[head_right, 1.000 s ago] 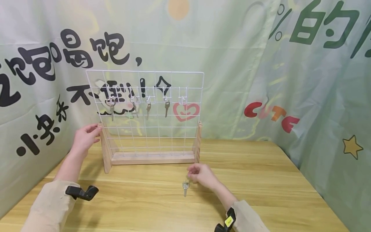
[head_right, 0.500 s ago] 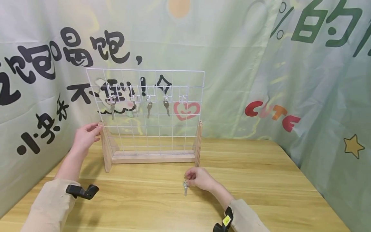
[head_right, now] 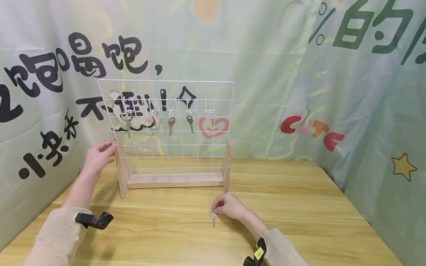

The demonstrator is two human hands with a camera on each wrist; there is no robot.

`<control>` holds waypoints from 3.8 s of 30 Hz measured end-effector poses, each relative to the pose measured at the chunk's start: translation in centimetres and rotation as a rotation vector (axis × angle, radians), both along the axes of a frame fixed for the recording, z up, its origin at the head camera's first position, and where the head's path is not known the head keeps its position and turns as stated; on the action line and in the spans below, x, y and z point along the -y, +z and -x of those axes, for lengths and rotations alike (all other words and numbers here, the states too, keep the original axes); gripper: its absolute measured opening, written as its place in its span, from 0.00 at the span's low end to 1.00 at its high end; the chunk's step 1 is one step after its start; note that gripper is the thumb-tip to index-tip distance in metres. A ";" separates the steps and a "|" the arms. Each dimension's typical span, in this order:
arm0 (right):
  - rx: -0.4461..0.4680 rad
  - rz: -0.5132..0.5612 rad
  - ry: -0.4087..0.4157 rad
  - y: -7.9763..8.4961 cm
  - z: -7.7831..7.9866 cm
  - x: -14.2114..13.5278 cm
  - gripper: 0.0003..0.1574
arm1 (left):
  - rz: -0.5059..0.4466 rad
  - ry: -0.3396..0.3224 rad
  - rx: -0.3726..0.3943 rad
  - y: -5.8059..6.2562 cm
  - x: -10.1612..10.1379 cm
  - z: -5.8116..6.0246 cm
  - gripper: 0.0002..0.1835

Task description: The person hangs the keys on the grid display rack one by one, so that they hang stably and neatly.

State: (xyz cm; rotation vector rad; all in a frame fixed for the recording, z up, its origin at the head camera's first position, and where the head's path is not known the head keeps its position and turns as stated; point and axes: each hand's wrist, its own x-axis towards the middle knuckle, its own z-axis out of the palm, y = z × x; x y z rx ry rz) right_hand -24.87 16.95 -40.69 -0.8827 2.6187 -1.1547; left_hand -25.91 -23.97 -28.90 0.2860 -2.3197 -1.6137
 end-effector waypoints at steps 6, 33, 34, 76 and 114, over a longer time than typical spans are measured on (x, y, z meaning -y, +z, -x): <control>0.031 0.048 0.006 0.1 0.1 -0.4 0.02 | -0.002 -0.002 0.006 0.0 0.0 0.0 0.30; 0.163 0.336 -0.033 7.0 1.4 -1.1 0.08 | 0.007 0.014 0.004 0.0 -0.1 0.0 0.31; 0.161 0.349 -0.037 7.4 1.4 -1.0 0.08 | 0.008 0.015 0.001 0.0 0.0 0.0 0.31; -0.098 0.532 -0.105 21.7 3.3 1.2 0.12 | 0.004 -0.003 -0.016 0.1 0.2 0.0 0.29; -0.055 0.544 -0.171 22.6 4.9 2.3 0.15 | -0.017 -0.013 -0.020 -0.1 0.2 0.1 0.30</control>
